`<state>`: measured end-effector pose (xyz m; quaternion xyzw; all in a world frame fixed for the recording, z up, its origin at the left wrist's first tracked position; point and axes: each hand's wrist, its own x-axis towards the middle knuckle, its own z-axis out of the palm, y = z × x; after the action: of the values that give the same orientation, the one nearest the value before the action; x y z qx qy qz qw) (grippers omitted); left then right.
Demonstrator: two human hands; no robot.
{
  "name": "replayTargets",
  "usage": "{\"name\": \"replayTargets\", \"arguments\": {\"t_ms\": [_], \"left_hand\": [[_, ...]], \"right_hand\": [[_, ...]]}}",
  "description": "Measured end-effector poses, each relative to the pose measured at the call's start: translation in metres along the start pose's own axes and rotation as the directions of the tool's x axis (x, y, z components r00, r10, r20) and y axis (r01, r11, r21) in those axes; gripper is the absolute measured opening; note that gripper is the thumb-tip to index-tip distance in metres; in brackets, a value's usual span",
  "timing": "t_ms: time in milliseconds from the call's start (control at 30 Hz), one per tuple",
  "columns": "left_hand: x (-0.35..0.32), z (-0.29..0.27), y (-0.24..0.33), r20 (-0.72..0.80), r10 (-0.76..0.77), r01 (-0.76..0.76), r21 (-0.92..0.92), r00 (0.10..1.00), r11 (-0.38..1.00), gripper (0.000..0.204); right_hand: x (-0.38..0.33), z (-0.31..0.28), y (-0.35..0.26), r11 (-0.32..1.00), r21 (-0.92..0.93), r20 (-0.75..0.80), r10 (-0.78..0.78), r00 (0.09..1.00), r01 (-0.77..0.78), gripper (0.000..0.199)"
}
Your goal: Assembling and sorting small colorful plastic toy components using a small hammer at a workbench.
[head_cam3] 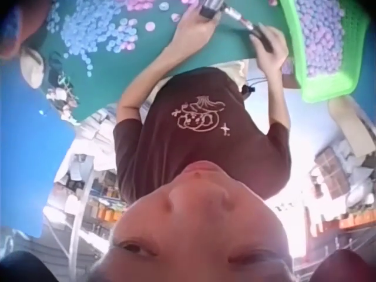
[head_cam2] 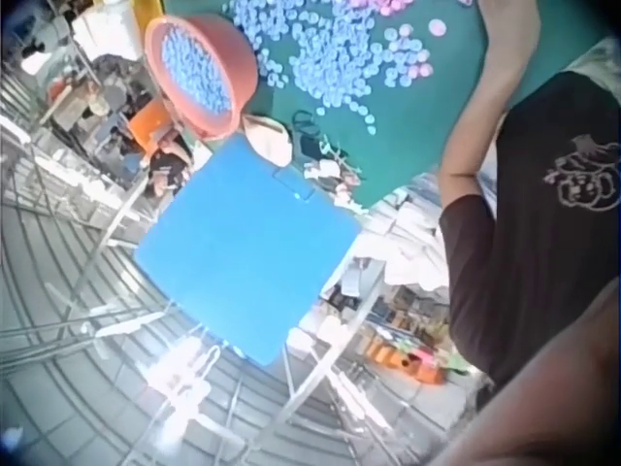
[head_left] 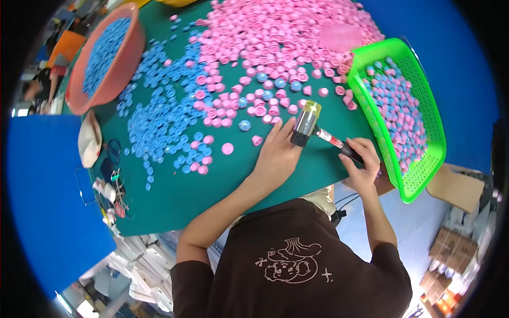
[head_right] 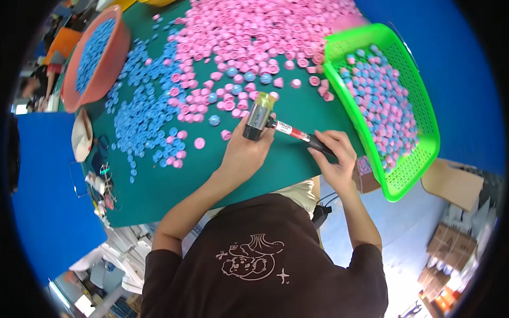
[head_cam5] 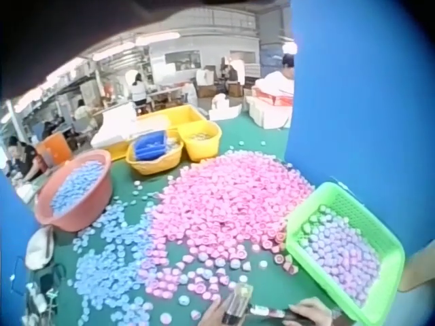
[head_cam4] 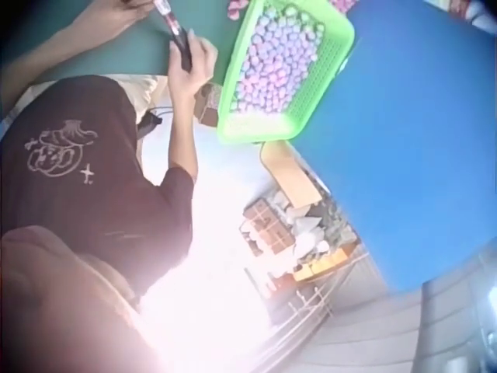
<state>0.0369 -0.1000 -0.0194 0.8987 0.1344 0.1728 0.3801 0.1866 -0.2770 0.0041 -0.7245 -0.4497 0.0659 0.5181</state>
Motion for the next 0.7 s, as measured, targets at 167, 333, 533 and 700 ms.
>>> {"name": "replayTargets", "arguments": {"t_ms": [167, 333, 533, 700], "left_hand": [[-0.031, -0.035, 0.014, -0.041, 0.133, -0.12, 0.236, 0.99, 0.964, 0.028], [-0.043, -0.08, -0.024, -0.403, -0.071, 0.17, 0.217, 0.913, 0.961, 0.021], [0.0, -0.095, -0.041, -0.347, -0.119, 0.222, 0.274, 0.93, 0.936, 0.034], [0.019, -0.098, -0.044, -0.178, -0.13, 0.181, 0.306, 0.975, 0.935, 0.034]], "right_hand": [[0.01, -0.001, -0.004, 0.995, -0.086, 0.131, -0.042, 0.99, 0.053, 0.039], [0.022, -0.02, -0.002, 0.975, -0.036, 0.44, -0.182, 0.879, 0.22, 0.042], [0.044, -0.002, -0.011, 0.951, -0.115, 0.528, -0.186, 0.829, 0.287, 0.037], [0.102, 0.045, -0.014, 0.983, -0.18, 0.261, 0.085, 0.961, -0.038, 0.024]]}}
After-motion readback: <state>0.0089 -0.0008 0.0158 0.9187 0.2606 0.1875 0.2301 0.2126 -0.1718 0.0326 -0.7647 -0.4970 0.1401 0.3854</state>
